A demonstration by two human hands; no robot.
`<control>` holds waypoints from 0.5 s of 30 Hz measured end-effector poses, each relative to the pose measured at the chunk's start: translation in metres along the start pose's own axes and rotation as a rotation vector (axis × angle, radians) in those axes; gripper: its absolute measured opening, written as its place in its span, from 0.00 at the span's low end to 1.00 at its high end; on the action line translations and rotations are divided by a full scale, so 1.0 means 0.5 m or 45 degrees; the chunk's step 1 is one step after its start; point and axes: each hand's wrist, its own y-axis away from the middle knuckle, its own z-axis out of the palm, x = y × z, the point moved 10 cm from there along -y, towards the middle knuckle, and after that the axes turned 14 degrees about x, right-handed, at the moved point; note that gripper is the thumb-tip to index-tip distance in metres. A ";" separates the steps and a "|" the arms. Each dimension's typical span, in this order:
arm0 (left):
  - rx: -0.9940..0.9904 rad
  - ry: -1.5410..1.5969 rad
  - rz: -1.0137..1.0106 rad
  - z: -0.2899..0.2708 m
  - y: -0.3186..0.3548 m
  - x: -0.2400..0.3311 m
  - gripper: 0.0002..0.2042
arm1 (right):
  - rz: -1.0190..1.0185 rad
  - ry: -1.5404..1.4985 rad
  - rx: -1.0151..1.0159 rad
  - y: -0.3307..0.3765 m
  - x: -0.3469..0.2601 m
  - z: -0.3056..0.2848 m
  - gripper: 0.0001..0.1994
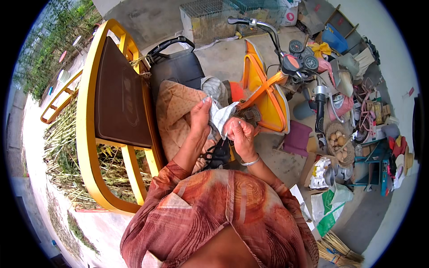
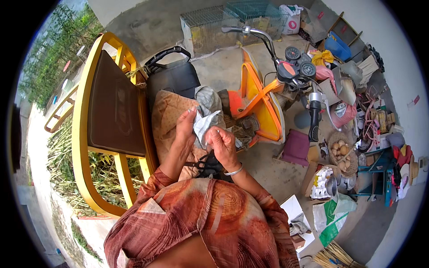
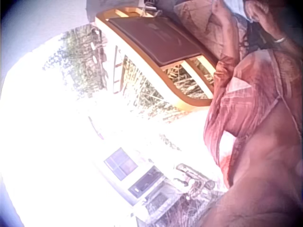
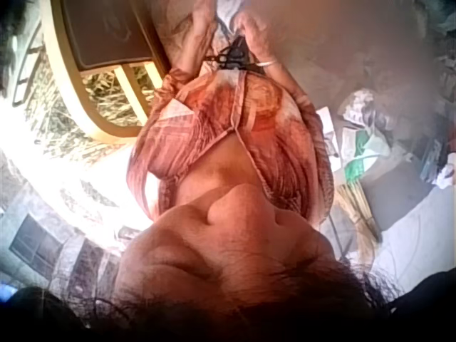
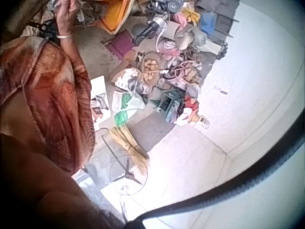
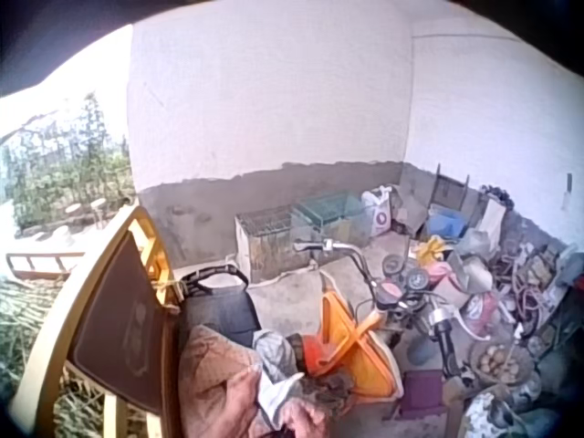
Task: The person cuts a piece of light-colored fabric into strips using scissors. They repeatedly fold and cut the fabric, then place the cut pieces onto a yellow cart loaded with green plant stalks. Finally, they pick up a large white sack from the floor and place it on the cart.
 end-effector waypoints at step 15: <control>0.585 -0.350 1.211 0.113 -0.306 0.628 0.13 | 0.287 2.477 0.336 0.369 0.042 -0.861 0.15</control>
